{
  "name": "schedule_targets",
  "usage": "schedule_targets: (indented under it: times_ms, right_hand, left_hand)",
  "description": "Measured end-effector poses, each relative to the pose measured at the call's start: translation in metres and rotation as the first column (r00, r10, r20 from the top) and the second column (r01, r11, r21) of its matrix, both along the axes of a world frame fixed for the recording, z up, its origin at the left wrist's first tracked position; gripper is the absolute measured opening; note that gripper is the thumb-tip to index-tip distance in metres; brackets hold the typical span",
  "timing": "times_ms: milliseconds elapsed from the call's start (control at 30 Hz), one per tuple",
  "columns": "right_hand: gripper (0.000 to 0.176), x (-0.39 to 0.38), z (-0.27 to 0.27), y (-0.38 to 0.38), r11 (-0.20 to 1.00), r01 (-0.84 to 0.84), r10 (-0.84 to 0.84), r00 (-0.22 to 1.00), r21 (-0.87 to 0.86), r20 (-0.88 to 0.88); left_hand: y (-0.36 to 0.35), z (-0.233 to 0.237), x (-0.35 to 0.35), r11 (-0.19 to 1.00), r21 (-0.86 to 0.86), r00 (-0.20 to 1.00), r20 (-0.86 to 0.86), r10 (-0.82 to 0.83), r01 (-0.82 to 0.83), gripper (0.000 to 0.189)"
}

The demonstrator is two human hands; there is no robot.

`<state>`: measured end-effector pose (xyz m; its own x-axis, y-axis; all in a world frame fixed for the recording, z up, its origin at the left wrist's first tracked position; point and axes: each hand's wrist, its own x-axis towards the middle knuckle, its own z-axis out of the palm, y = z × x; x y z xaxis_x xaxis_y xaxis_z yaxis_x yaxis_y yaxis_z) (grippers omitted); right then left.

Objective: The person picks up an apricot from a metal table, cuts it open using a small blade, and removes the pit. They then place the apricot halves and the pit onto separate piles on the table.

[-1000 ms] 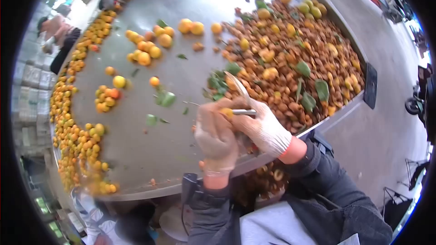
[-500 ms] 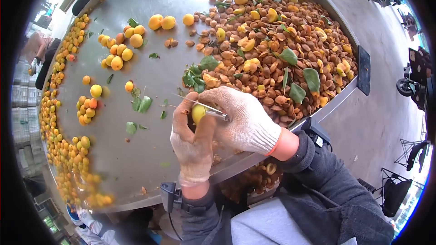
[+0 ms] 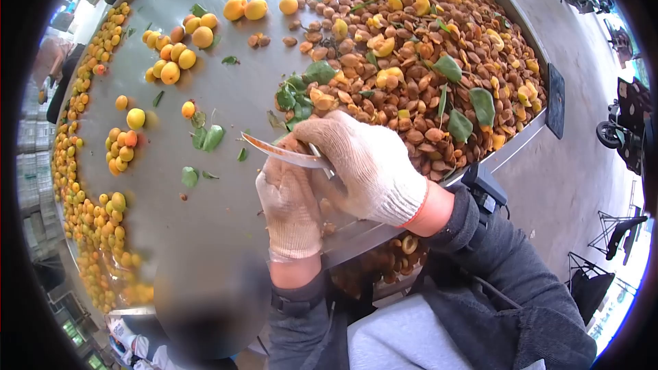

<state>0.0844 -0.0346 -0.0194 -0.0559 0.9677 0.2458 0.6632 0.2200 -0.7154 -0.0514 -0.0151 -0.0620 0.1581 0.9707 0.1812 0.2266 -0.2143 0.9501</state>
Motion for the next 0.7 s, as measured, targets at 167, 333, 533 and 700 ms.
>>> schedule_targets:
  times_ms: [167, 333, 533, 700]
  right_hand:
    - [0.034, -0.009, -0.009, 0.003, 0.997, 0.064, -0.06, 0.991, 0.03, -0.12]
    - [0.021, -0.006, -0.001, 0.009, 0.996, 0.08, -0.085, 0.967, -0.031, -0.238]
    - [0.025, 0.021, 0.02, 0.005, 0.9, -0.101, -0.239, 0.698, -0.423, -0.675]
    - [0.034, 0.023, 0.007, -0.001, 0.928, -0.03, -0.158, 0.871, -0.371, -0.465]
  left_hand:
    - [-0.005, 0.013, -0.002, 0.997, 0.063, 0.974, -0.216, 0.064, -0.052, 0.032]
    - [-0.003, 0.03, 0.0, 0.995, -0.07, 0.991, -0.117, 0.065, -0.073, 0.034]
    - [-0.008, 0.034, 0.008, 0.983, 0.174, 0.94, -0.325, 0.105, -0.049, 0.059]
    - [-0.009, 0.03, 0.004, 0.917, 0.374, 0.892, -0.45, 0.048, 0.139, 0.036]
